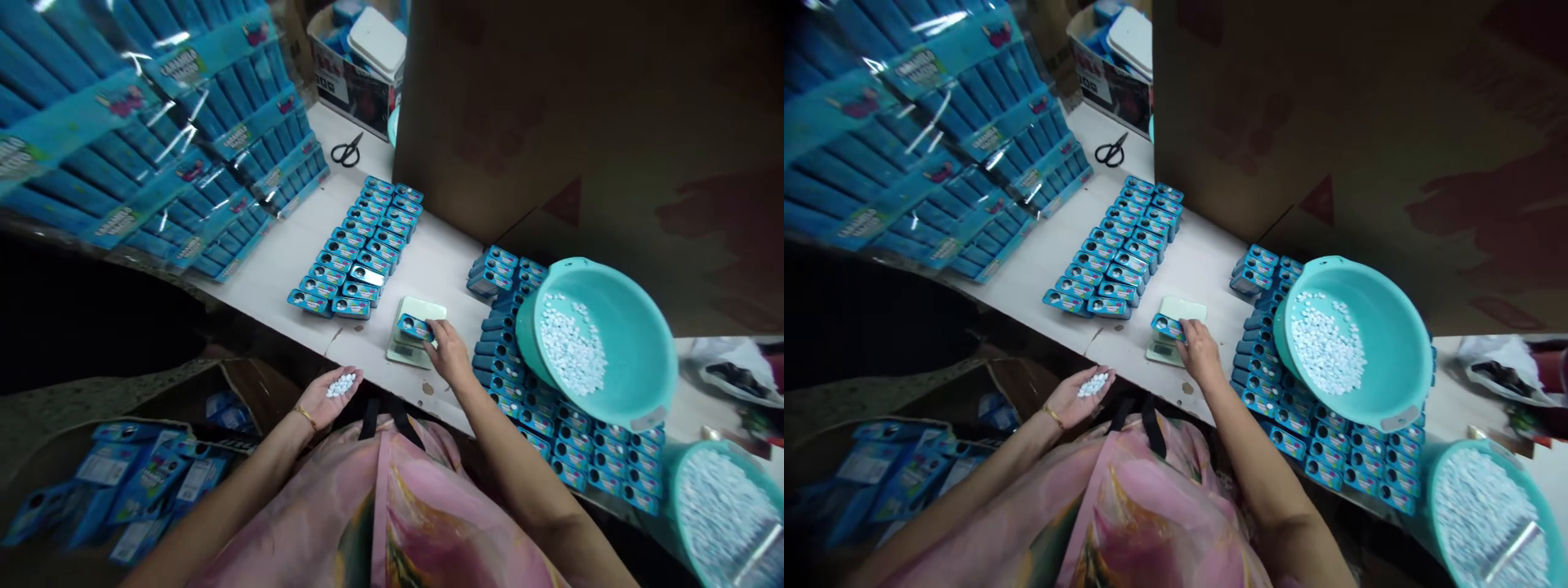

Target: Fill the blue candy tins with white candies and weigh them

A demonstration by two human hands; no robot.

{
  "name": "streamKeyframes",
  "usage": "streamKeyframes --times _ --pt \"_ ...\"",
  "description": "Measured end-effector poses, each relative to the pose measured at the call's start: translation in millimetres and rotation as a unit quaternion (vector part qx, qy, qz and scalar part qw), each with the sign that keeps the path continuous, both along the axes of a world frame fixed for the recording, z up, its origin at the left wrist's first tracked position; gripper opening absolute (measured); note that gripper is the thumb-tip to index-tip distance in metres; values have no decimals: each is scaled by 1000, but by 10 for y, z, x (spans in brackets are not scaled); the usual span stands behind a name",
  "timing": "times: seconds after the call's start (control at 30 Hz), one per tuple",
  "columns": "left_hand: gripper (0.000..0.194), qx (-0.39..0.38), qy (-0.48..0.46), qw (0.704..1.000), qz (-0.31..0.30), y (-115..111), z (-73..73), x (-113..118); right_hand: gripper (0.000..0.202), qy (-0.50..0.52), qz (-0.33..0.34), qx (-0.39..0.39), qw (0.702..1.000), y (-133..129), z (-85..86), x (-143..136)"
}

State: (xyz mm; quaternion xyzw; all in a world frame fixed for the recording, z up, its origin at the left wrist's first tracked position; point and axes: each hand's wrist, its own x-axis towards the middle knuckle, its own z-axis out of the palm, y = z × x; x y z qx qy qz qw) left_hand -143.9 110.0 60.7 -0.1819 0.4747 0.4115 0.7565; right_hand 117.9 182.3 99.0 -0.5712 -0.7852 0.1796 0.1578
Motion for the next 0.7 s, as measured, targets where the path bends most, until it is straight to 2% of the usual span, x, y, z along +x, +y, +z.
streamKeyframes --times 0.13,0.23,0.3,0.33,0.4,0.47,0.57,0.63,0.7 --pt "13 -1 28 999 45 64 -73 -188 40 -28 76 -11 997 29 -47 -693" --pt "14 16 58 995 76 291 -114 -279 37 -40 97 -13 994 85 -139 -1254" --pt "14 25 69 994 86 494 -130 -319 39 -33 84 0 996 99 -173 -1450" --pt "14 26 72 993 90 594 -137 -332 42 -28 76 10 997 94 -175 -1461" --pt "16 23 76 992 100 763 -151 -343 46 -20 61 31 997 82 -147 -1300" --pt "16 17 85 990 108 870 -169 -346 40 -17 27 53 998 114 -84 -933" --pt "15 5 91 990 105 909 -201 -366 33 -38 -100 102 989 347 36 -206" --pt "15 -2 83 992 94 862 -209 -390 34 -79 -205 133 967 618 83 240" --pt "15 -4 82 993 87 764 -189 -402 32 -135 -283 118 942 909 69 568"
